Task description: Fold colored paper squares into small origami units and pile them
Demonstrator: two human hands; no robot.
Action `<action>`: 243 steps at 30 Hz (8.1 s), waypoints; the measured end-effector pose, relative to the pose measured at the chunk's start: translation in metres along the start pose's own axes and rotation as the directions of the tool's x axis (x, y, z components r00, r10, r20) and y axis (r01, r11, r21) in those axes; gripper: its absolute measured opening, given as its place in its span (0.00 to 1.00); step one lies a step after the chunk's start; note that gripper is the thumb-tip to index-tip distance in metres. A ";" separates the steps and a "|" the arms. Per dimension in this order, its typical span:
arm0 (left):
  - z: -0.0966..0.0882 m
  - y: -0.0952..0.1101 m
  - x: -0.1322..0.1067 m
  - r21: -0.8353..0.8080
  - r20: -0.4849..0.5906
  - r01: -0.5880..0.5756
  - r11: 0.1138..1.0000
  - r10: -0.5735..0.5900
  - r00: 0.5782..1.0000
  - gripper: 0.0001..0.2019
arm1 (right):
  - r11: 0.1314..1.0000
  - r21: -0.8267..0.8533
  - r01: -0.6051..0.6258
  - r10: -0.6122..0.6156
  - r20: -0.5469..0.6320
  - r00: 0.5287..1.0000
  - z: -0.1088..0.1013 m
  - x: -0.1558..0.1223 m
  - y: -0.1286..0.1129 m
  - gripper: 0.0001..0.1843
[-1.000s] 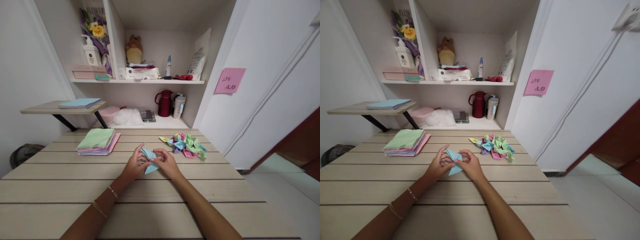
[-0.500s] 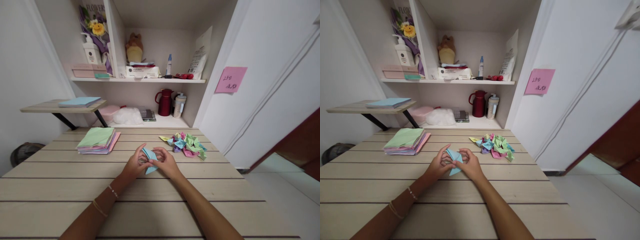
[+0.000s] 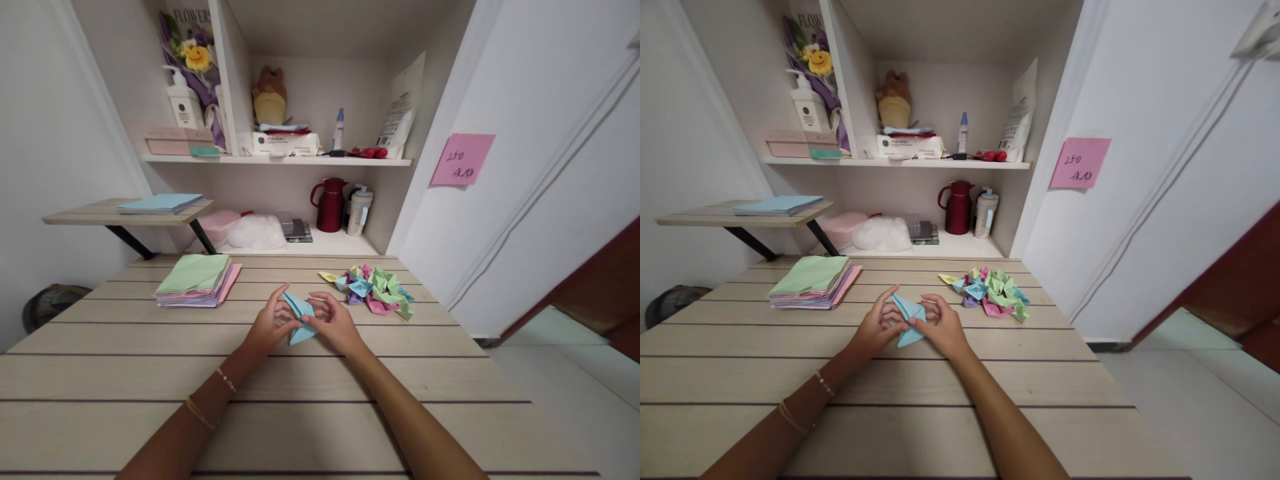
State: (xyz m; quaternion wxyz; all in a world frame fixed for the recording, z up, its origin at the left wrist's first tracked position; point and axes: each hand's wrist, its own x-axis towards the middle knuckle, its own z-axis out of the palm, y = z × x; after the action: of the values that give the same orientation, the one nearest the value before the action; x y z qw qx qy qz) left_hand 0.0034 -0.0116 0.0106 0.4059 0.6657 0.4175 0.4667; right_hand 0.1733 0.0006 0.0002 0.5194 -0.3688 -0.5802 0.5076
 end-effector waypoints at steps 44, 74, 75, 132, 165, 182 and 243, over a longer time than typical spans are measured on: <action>-0.008 -0.004 0.006 -0.402 0.036 0.146 0.904 -0.144 0.989 0.16 | 0.989 0.115 -0.091 0.083 0.067 0.994 -0.012 0.004 -0.002 0.13; -0.006 -0.008 0.011 -0.464 -0.136 0.164 0.871 -0.253 0.958 0.12 | 0.999 0.039 0.038 -0.041 0.068 0.997 -0.007 0.002 -0.003 0.15; -0.006 -0.009 0.011 -0.469 -0.133 0.168 0.867 -0.257 0.957 0.11 | 0.999 0.038 0.030 -0.033 0.076 0.997 -0.007 0.001 -0.002 0.15; 0.006 -0.002 0.003 -0.330 0.019 0.212 0.920 -0.218 0.976 0.19 | 0.963 -0.250 0.099 -0.115 -0.047 0.992 0.002 -0.004 -0.006 0.20; 0.000 -0.009 0.008 -0.401 0.055 0.354 0.845 -0.364 0.930 0.26 | 0.304 -0.822 0.482 -0.397 0.351 0.848 0.004 -0.014 -0.007 0.35; -0.005 -0.023 0.009 -0.253 -0.004 0.155 0.955 -0.161 0.987 0.16 | 0.374 -0.709 0.598 -0.412 0.451 0.792 -0.009 -0.003 -0.006 0.08; -0.006 -0.015 0.010 -0.314 0.129 0.300 0.901 -0.272 0.953 0.18 | 0.988 0.154 -0.026 0.050 -0.152 0.987 -0.005 0.006 0.010 0.21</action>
State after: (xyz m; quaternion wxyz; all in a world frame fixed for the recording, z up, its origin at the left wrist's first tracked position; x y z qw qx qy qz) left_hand -0.0025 0.0038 0.0010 0.5925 0.5383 0.4097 0.4374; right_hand 0.1764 0.0095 -0.0084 0.5798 -0.3776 -0.4905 0.5298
